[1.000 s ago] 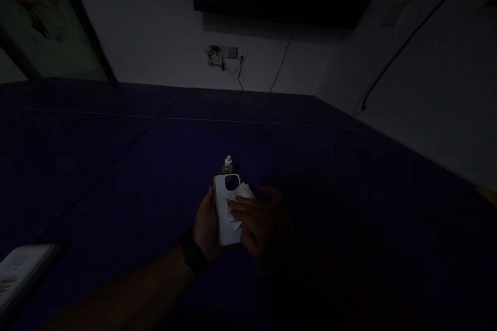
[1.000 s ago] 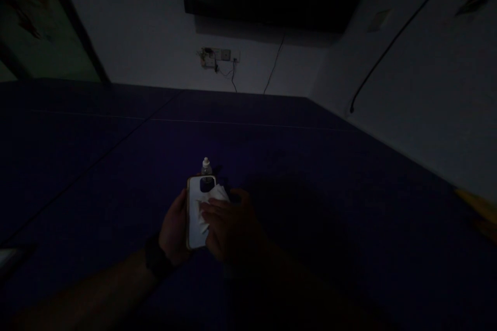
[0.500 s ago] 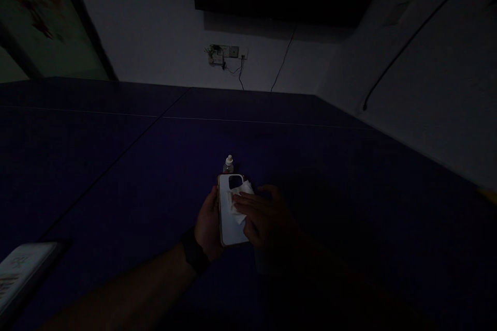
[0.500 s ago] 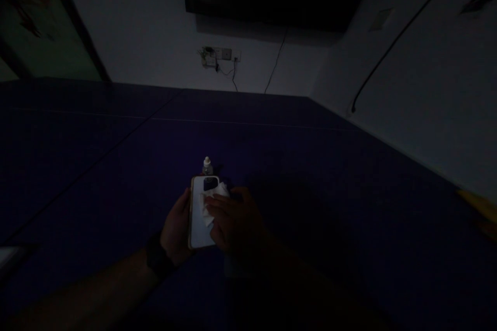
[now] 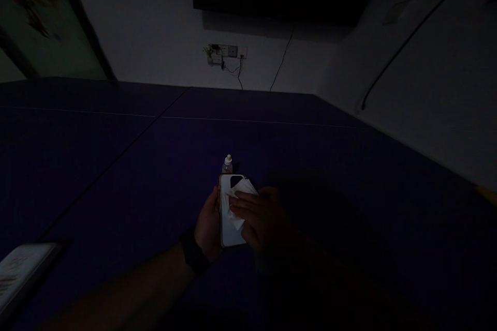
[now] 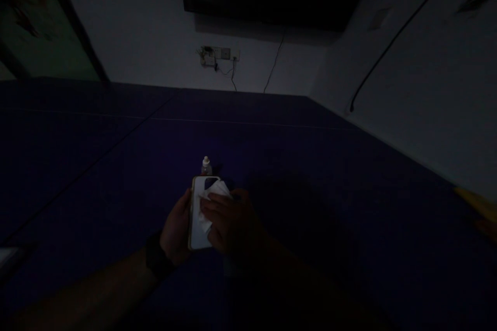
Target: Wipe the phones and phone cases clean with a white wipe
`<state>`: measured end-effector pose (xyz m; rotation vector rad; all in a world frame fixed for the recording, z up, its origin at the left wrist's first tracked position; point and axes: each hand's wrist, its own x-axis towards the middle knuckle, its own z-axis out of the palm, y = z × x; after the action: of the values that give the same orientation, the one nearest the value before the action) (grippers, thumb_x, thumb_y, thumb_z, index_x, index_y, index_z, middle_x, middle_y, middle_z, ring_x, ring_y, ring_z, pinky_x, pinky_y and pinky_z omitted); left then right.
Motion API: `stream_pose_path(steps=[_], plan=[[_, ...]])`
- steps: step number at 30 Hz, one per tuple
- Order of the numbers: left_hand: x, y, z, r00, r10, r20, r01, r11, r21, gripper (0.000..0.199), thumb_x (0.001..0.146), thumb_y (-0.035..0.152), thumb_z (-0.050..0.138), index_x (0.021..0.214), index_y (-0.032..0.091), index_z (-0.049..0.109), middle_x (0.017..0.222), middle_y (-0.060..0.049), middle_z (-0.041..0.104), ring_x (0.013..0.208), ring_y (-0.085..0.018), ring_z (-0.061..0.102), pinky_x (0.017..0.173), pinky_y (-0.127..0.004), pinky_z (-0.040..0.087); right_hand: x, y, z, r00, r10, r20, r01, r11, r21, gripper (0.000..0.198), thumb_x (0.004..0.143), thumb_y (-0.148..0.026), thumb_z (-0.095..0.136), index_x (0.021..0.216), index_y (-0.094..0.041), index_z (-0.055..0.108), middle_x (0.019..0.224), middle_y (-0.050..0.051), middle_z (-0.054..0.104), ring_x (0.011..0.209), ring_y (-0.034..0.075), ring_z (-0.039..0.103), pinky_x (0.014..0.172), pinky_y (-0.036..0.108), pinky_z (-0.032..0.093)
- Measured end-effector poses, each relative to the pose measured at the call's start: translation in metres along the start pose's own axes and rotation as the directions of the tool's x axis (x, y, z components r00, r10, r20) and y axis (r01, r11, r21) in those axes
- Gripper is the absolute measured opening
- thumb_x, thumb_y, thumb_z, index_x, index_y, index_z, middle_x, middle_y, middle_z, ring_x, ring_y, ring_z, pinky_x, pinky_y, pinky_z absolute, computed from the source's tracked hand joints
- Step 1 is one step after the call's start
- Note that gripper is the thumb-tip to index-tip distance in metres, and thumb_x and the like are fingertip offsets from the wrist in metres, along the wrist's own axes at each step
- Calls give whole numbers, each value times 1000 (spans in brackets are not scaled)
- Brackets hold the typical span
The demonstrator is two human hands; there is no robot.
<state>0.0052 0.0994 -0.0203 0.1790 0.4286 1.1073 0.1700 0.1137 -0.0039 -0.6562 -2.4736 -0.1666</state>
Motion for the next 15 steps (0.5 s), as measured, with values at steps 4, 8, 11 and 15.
stream_pose_path(steps=[4,8,11,15], plan=[[2,0,-1,997,-65,39,70,987,-145,38,101,47,53,105,14,73,77,-4,73,71,-16,70,73,-26,54,4,-5,3,999,-16,39,17,999,-39,52,87,-14,49,137,-15,63,144,10,66,138,25,56,104,44,37],[2,0,1,996,-86,5,86,986,-145,43,101,49,51,99,13,73,74,-4,73,63,-13,68,65,-24,52,3,-1,2,999,-49,-9,49,998,29,42,86,-14,49,123,-20,69,133,6,74,131,22,62,102,44,35],[0,-1,5,1000,-10,-3,10,999,-40,44,102,50,50,102,14,74,80,-6,75,71,-16,71,74,-27,54,1,1,2,997,10,-71,-9,1000,16,40,87,-12,49,121,-20,70,130,6,75,127,23,65,102,44,34],[-1,0,4,1000,-30,-1,30,999,-23,42,101,50,50,101,16,74,76,-4,74,73,-18,72,78,-29,55,2,-5,8,998,46,-33,-48,998,-46,49,88,-11,46,135,-15,63,144,10,66,137,24,57,103,44,34]])
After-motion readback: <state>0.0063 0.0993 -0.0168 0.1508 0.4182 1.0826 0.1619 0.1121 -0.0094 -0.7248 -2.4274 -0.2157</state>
